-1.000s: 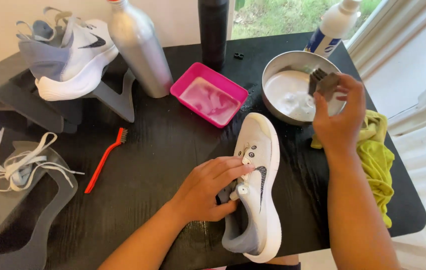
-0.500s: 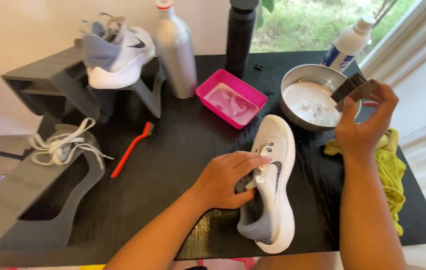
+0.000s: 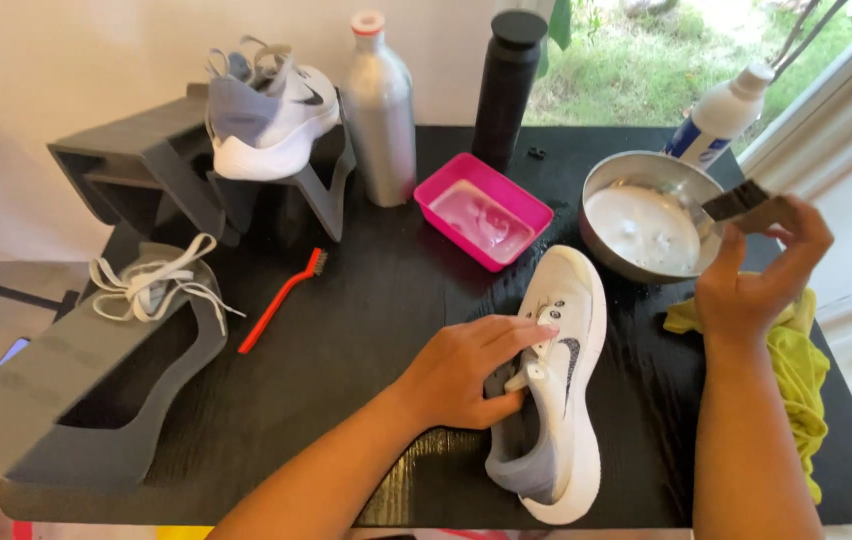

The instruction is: Cleaning the side panels of a white sneaker using a brush, sponge, and cleaning solution.

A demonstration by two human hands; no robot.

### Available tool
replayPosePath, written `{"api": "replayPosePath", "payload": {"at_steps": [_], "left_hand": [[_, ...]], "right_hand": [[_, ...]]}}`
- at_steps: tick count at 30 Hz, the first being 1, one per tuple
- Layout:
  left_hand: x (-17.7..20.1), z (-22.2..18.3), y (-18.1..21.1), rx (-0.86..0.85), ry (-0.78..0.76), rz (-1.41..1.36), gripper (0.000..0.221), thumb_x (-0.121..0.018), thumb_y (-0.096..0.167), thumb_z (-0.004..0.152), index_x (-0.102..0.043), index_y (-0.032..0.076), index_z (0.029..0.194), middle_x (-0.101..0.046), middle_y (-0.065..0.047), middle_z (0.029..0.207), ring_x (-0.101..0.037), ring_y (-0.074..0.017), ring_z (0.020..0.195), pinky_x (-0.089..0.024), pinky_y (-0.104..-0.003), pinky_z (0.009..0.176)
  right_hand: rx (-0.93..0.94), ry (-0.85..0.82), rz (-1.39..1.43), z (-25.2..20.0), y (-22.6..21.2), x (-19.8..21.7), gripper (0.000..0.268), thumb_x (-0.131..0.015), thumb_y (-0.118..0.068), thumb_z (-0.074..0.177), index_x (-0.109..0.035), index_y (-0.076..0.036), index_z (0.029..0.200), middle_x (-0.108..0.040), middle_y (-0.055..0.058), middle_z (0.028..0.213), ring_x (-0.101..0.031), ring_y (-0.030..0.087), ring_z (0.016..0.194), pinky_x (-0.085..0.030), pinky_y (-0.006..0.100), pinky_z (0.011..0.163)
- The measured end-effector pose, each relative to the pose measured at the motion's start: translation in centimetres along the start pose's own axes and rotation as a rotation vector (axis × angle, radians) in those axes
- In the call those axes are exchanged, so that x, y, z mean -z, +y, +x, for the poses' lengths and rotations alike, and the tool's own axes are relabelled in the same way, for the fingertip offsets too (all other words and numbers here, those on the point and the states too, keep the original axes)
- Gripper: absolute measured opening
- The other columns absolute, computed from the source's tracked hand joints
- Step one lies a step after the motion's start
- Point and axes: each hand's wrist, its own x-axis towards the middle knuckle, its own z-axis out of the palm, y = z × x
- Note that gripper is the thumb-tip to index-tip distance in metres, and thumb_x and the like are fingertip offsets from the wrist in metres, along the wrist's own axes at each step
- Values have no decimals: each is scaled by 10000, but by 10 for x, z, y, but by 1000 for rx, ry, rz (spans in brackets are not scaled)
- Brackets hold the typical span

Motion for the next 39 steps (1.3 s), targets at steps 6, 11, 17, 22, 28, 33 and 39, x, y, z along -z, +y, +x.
{"api": "replayPosePath", "payload": {"at_steps": [6, 11, 17, 22, 28, 33, 39], "left_hand": [[1, 3, 6, 38, 15, -12, 580, -649, 197, 847, -527, 110, 1408, -622, -102, 1303, -654, -304, 1221, -593, -401, 873], [0, 4, 9, 58, 72, -80, 582, -616, 134, 836, -529, 109, 1410, -637, -92, 1207, -660, -296, 1089, -576, -398, 863], [-3, 6, 11, 66, 122, -54, 502, -645, 123, 860, -548, 72, 1351, -679, -116, 1133, -660, -296, 989, -567, -406, 788], [-2, 5, 13, 128, 143, -64, 488, -637, 184, 881, -566, 71, 1351, -670, -90, 1046, -639, -266, 902, -544, -396, 732], [-5, 6, 13, 166, 198, -21, 522, -573, 165, 816, -596, 68, 1328, -616, -59, 879, -541, -256, 732, -467, -386, 662], [-3, 9, 14, 180, 168, -38, 548, -563, 178, 805, -584, 72, 1342, -576, -48, 853, -521, -246, 744, -457, -378, 673], [-6, 5, 11, 166, 154, 0, 557, -565, 173, 809, -571, 77, 1357, -654, -69, 993, -563, -274, 803, -489, -399, 751]], "right_hand": [[-208, -120, -64, 3, -2, 3, 444, -662, 153, 966, -503, 24, 1360, -626, 221, 1191, -621, 366, 1045, -478, 450, 850], [-167, -43, -25, 2, -1, 4, 499, -639, 151, 978, -443, -3, 1409, -568, 200, 1243, -588, 354, 1072, -451, 446, 876], [-82, 26, -6, 2, -8, 0, 401, -574, 9, 1063, -408, 20, 1428, -474, 201, 1310, -528, 338, 1163, -473, 440, 937], [-206, -105, -23, 4, -9, 0, 480, -610, 119, 977, -449, 7, 1415, -526, 207, 1302, -548, 351, 1188, -461, 441, 910], [-245, -26, 97, 8, -19, -1, 440, -519, 48, 1085, -387, -143, 1459, -495, 204, 1356, -538, 352, 1191, -484, 429, 833], [-272, -77, 45, 11, -28, 1, 423, -515, 51, 1080, -403, -115, 1452, -495, 159, 1359, -554, 322, 1192, -444, 355, 782], [-193, -159, 63, 12, -29, 1, 471, -693, 164, 991, -490, -11, 1378, -512, 197, 1323, -552, 351, 1227, -513, 441, 911]]}}
